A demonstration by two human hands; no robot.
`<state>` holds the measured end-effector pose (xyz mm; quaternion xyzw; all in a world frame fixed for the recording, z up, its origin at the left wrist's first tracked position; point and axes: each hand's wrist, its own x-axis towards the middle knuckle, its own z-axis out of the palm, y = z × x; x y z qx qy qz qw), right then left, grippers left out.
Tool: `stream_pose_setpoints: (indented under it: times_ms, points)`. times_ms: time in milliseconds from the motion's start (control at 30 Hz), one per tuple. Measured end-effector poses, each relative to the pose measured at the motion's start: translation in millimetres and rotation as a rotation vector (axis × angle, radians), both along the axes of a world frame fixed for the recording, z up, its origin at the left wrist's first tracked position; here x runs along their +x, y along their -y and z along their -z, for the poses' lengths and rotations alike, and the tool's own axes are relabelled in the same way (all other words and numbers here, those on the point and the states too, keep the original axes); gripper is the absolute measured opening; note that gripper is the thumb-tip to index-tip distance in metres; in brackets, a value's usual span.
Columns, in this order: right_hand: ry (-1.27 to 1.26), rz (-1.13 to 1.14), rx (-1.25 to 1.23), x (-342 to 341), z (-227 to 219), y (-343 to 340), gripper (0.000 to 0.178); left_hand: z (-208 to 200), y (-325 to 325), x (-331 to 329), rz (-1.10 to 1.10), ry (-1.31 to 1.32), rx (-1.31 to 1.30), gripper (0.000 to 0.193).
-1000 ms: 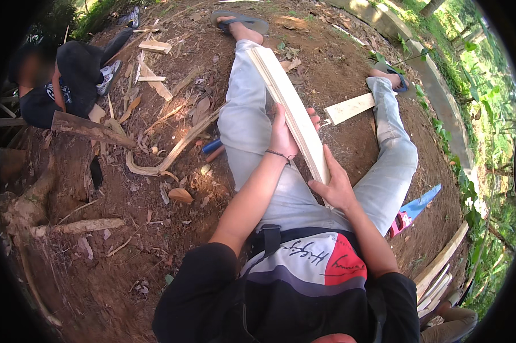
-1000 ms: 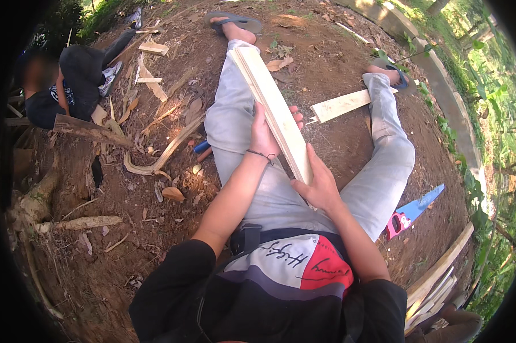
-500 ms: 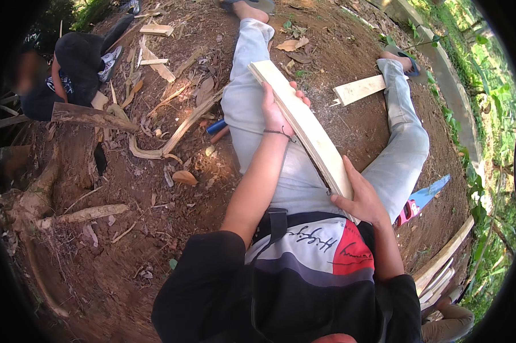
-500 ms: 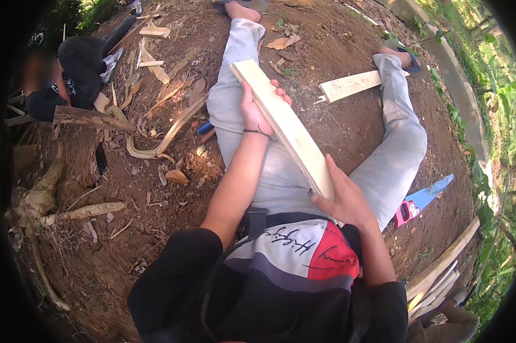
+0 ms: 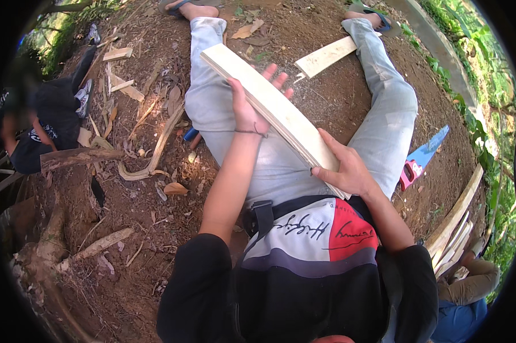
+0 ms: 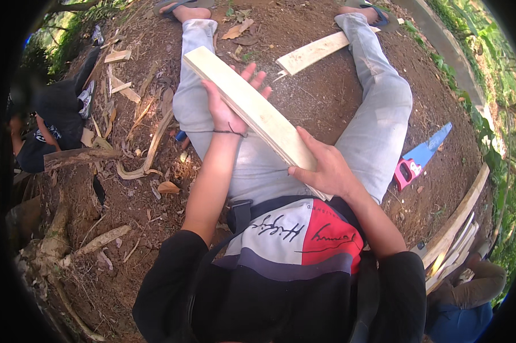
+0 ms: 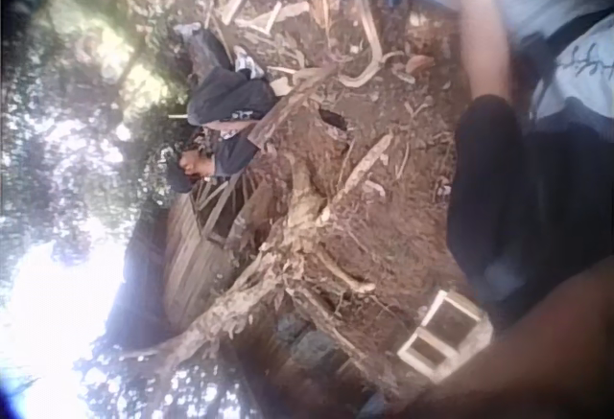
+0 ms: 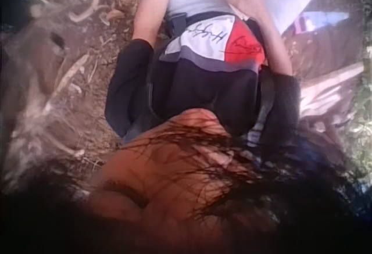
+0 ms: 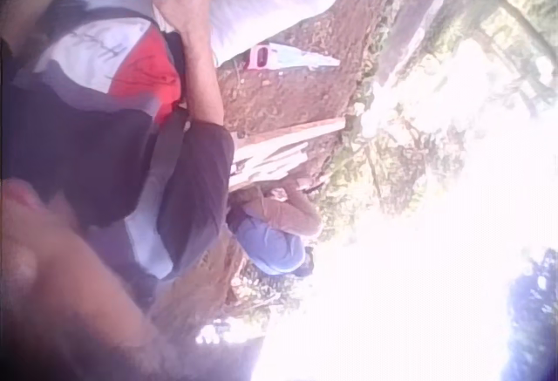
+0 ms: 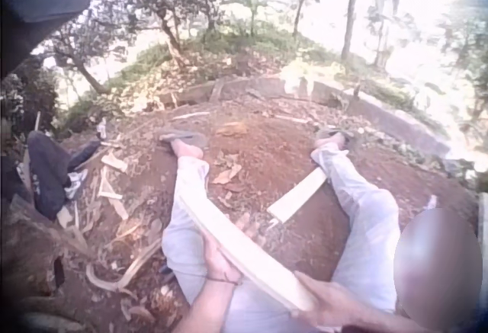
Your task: The person saws a wooden board with a hand saw while sitting on the ground, then handles and stacks the resulting wood pieces.
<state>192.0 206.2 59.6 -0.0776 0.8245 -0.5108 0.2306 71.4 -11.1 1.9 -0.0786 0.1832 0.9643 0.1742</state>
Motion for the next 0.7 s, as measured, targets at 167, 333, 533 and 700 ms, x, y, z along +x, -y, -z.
stream_pose_setpoints:
  times_ms: [167,333,533,700]
  points:
    - [0.048,-0.019,0.030,-19.6,-34.5,18.0,0.082,-34.3,-10.3,40.4,0.125,-0.087,-0.505,0.081]
    - [-0.209,0.031,-0.209,-18.5,-28.7,33.2,0.080,-61.7,8.7,43.7,-0.098,-0.105,-0.622,0.089]
    - [-0.162,0.198,-0.534,-27.7,-43.3,40.7,0.080,-128.9,109.8,34.0,-0.296,-0.241,-0.472,0.054]
    - [0.019,0.534,-0.616,-22.8,-49.0,32.5,0.078,-144.4,240.1,21.4,-0.347,0.122,-1.710,0.049]
